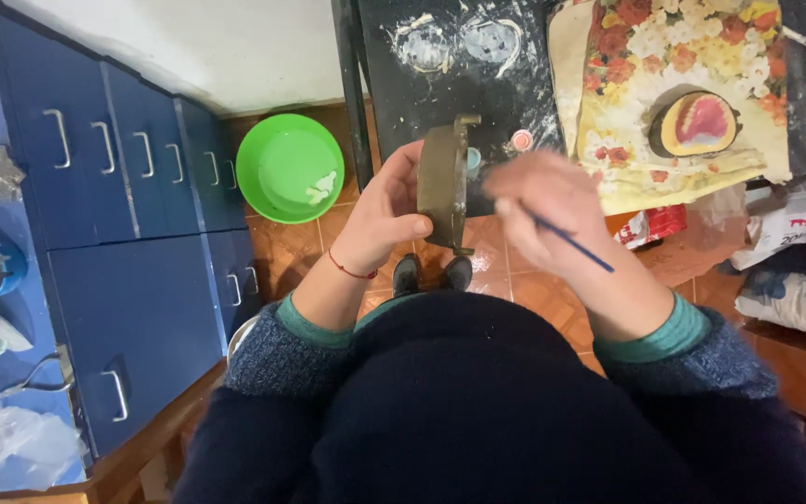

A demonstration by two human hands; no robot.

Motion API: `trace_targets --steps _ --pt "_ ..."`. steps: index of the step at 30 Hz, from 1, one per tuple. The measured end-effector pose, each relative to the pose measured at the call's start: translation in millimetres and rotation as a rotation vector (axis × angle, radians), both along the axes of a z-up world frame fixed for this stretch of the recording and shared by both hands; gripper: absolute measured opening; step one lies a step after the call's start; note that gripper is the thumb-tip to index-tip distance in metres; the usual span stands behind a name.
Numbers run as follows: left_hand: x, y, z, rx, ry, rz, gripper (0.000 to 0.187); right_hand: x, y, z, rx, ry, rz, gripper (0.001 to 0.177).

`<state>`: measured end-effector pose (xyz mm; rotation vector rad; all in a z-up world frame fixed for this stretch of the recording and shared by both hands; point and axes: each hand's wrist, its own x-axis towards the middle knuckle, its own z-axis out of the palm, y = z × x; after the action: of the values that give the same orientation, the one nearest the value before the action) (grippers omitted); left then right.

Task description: The recorder is preparing, cleaning, and painting a dental mold for dentures in a dental laboratory setting.

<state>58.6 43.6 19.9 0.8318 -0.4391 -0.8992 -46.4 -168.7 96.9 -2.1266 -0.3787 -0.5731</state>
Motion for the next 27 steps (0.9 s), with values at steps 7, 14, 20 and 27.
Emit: trace_targets --steps 7,14,20,27 --pt "-2 0 -9 -0.015 -0.009 0.000 0.098 1 4 -7 -0.097 0.027 -0.017 0.001" --pt "-1 1 2 0.014 0.001 -0.004 0.100 2 1 4 -0.078 0.027 -0.006 0.004" --pt "1 0 -4 0.017 -0.017 0.013 0.101 3 -3 13 -0.190 0.038 -0.021 0.004" --pt "1 -2 3 0.034 -0.012 0.014 0.102 -11 -9 -7 0.008 0.078 0.036 0.008"
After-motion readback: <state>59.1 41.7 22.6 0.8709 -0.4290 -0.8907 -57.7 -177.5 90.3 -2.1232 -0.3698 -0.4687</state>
